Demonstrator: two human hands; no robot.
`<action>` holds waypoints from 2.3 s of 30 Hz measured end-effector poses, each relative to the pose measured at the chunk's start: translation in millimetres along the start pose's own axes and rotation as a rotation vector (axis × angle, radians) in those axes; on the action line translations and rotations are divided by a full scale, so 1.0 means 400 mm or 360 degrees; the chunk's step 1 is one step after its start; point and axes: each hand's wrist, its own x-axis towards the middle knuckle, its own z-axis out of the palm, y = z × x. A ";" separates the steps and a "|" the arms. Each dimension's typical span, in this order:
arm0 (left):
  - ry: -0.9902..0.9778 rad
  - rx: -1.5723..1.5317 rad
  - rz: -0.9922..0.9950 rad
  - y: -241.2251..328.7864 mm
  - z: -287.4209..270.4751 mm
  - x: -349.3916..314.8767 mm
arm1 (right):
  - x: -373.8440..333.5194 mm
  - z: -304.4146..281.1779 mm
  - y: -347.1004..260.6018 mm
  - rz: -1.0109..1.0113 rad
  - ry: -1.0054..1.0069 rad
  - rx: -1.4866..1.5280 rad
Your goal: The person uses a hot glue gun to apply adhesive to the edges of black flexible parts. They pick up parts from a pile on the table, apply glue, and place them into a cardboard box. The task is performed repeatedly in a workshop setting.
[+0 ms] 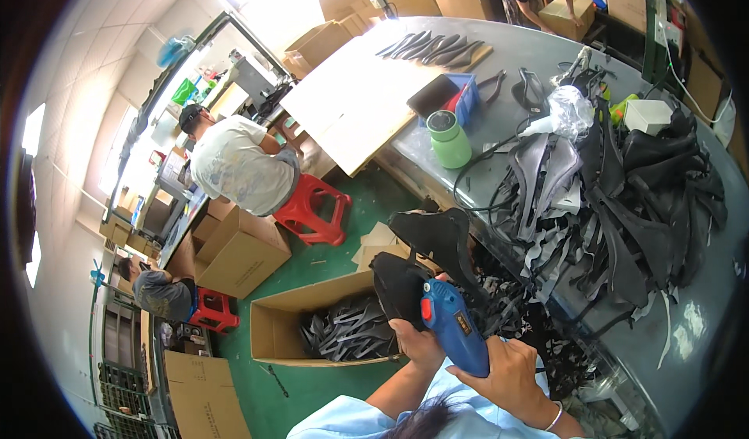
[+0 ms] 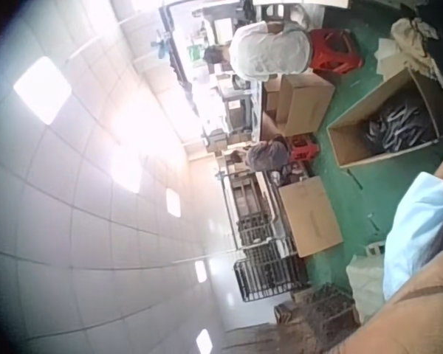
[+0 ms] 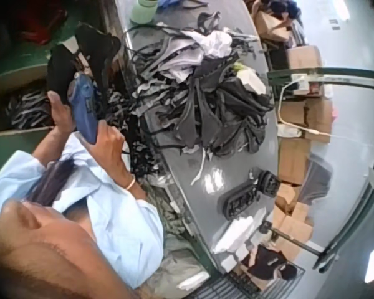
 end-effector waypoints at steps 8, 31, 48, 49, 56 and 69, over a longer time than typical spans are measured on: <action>-0.0047 0.0449 0.0270 0.026 0.029 0.005 | 0.006 -0.012 -0.010 -0.0021 0.0019 -0.0001; -0.0561 0.0526 0.0708 0.050 0.060 -0.043 | 0.135 -0.142 0.038 0.0847 0.0467 0.1111; -0.0130 -0.0477 0.0116 0.092 0.082 0.090 | 0.043 -0.068 0.024 -0.0023 0.0139 -0.0003; -0.0082 -0.0439 0.0191 0.099 0.077 0.093 | 0.039 -0.063 0.016 -0.0064 0.0128 0.0009; 0.0019 -0.0366 0.0453 0.084 0.048 0.091 | 0.022 -0.050 -0.003 -0.0160 0.0011 0.0085; -0.0152 -0.0020 0.0250 0.088 -0.023 0.074 | 0.027 -0.067 0.003 -0.0196 -0.0008 0.0055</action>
